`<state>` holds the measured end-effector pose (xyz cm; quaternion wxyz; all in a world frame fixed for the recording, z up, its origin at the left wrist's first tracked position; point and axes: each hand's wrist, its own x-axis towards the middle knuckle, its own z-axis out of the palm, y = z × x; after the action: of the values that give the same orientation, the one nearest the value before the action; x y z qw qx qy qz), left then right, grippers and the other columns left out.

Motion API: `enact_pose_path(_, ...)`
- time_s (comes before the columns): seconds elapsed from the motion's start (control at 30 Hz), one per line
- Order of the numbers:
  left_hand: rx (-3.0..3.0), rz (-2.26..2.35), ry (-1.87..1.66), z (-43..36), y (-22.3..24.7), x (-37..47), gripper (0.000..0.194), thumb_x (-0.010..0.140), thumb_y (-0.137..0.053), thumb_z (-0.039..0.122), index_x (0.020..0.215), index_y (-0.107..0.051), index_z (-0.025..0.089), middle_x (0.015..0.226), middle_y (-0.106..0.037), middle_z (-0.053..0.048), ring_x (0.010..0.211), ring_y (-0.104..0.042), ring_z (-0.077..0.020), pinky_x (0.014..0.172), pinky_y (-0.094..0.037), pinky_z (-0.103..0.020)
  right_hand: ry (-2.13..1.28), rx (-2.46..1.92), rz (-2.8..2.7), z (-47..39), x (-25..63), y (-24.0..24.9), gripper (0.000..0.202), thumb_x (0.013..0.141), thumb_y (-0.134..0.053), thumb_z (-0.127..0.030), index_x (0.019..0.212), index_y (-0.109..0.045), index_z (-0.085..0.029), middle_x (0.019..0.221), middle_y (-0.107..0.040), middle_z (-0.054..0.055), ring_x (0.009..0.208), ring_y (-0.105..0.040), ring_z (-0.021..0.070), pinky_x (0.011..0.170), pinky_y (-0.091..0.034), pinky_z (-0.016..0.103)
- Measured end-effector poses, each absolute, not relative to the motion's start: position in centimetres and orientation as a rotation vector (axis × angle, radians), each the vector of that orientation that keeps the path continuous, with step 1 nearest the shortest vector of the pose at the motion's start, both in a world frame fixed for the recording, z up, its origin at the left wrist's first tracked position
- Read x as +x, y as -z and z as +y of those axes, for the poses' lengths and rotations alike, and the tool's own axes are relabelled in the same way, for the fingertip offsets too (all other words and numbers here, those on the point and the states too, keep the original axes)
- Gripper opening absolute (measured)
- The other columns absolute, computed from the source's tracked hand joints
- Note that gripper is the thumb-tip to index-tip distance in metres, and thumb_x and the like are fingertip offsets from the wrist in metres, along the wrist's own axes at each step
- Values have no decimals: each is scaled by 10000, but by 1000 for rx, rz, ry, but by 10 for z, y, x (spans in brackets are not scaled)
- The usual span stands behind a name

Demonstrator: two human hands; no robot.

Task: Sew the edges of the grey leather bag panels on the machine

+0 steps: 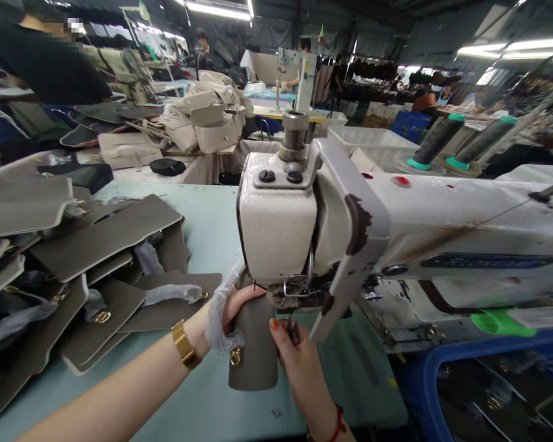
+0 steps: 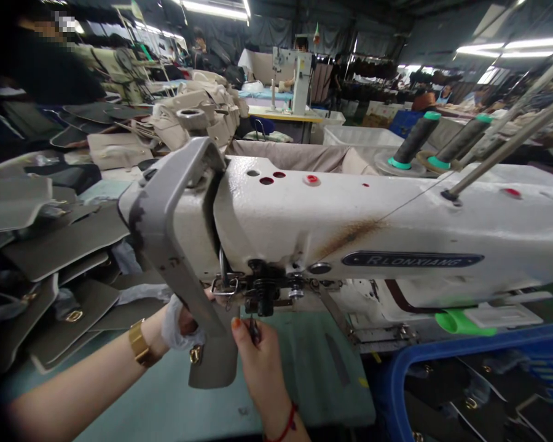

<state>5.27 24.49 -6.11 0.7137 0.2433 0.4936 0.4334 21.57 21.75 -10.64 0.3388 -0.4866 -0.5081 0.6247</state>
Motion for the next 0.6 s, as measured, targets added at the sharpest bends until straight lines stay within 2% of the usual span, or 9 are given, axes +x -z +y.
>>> enact_pose_path(0.13, 461, 1117, -995, 244, 66, 54, 485, 697, -715, 364, 1154, -642, 217, 898, -755, -85, 843, -710, -322, 709, -573, -386, -1558, -1253, -1383, 222, 217, 97, 431, 845, -568, -543, 693, -593, -140, 591, -439, -28, 577, -391, 115, 534, -320, 222)
enact_pose_path(0.27, 472, 1066, -951, 245, 73, 49, 345, 702, -735, 366, 993, -692, 185, 835, -758, -78, 722, -707, -271, 645, -574, -341, -1562, -1257, -1368, 222, 217, 93, 425, 838, -573, -542, 708, -622, -140, 602, -493, -8, 582, -423, 128, 540, -335, 226)
enact_pose_path(0.43, 558, 942, -872, 247, 83, 40, 342, 719, -747, 294, 1029, -686, 162, 928, -757, -82, 752, -704, -252, 683, -573, -348, -1611, -1237, -1370, 222, 216, 91, 393, 843, -582, -501, 679, -570, -144, 618, -441, -14, 597, -391, 123, 549, -306, 233)
enact_pose_path(0.6, 556, 960, -841, 250, 88, 37, 281, 735, -736, 301, 972, -704, 155, 837, -761, -73, 709, -703, -244, 649, -573, -330, -1593, -1219, -1451, 222, 217, 88, 411, 867, -551, -493, 640, -490, -155, 611, -367, -30, 590, -333, 106, 532, -260, 230)
